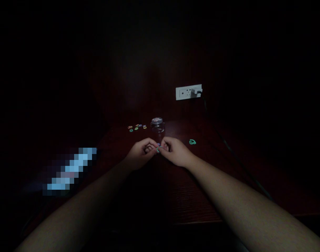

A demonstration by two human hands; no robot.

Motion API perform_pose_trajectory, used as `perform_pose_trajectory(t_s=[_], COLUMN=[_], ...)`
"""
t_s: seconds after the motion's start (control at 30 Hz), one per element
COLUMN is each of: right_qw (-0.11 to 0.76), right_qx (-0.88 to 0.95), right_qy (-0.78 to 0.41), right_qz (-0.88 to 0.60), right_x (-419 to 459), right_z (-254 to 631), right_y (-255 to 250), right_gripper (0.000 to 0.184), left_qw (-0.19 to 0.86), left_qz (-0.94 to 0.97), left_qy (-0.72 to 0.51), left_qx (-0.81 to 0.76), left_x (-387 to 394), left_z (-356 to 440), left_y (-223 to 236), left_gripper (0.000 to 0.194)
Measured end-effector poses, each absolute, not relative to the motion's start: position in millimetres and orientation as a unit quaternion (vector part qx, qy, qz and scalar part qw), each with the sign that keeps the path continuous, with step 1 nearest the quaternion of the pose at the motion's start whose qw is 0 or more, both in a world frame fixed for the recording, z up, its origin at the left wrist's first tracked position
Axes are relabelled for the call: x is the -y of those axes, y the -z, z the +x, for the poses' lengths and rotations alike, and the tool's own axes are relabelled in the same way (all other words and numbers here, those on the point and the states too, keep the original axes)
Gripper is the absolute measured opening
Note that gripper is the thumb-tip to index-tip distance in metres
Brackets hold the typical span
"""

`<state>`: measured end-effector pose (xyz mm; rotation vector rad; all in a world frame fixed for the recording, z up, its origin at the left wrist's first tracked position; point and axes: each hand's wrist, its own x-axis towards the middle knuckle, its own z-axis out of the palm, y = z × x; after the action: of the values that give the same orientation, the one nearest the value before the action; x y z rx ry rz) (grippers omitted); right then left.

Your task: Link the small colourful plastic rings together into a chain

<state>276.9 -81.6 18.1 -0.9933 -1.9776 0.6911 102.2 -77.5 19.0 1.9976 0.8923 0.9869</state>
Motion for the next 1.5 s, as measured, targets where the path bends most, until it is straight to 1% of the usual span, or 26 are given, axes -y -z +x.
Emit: perform_pose_trajectory(t_s=[0.33, 0.6, 0.87, 1.1, 1.33, 1.5], right_qw=[0.409, 0.408, 0.401, 0.399, 0.397, 0.398], right_qx=[0.776, 0.775, 0.783, 0.779, 0.769, 0.769], right_qy=[-0.266, -0.267, -0.266, -0.296, -0.292, -0.276], right_qz=[-0.401, -0.402, -0.394, -0.384, -0.407, -0.418], right_x=[79.5, 79.7, 81.1, 79.2, 78.8, 78.2], right_z=[277.8, 277.7, 276.7, 276.7, 276.5, 277.8], right_y=[-17.2, -18.1, -17.8, -15.0, -14.7, -15.1], right_gripper=[0.022, 0.022, 0.017, 0.017, 0.013, 0.014], left_qw=[0.290, 0.238, 0.248, 0.193, 0.198, 0.220], left_qz=[0.808, 0.828, 0.822, 0.830, 0.833, 0.830], left_qy=[-0.380, -0.377, -0.373, -0.379, -0.385, -0.382], left_qx=[-0.345, -0.339, -0.351, -0.361, -0.344, -0.342], left_x=[75.2, 76.3, 75.8, 75.8, 76.1, 75.0], left_z=[102.9, 100.3, 99.9, 98.7, 100.8, 100.8], left_y=[-19.0, -21.5, -20.1, -21.6, -22.5, -20.6], left_gripper=[0.025, 0.018, 0.019, 0.017, 0.015, 0.017])
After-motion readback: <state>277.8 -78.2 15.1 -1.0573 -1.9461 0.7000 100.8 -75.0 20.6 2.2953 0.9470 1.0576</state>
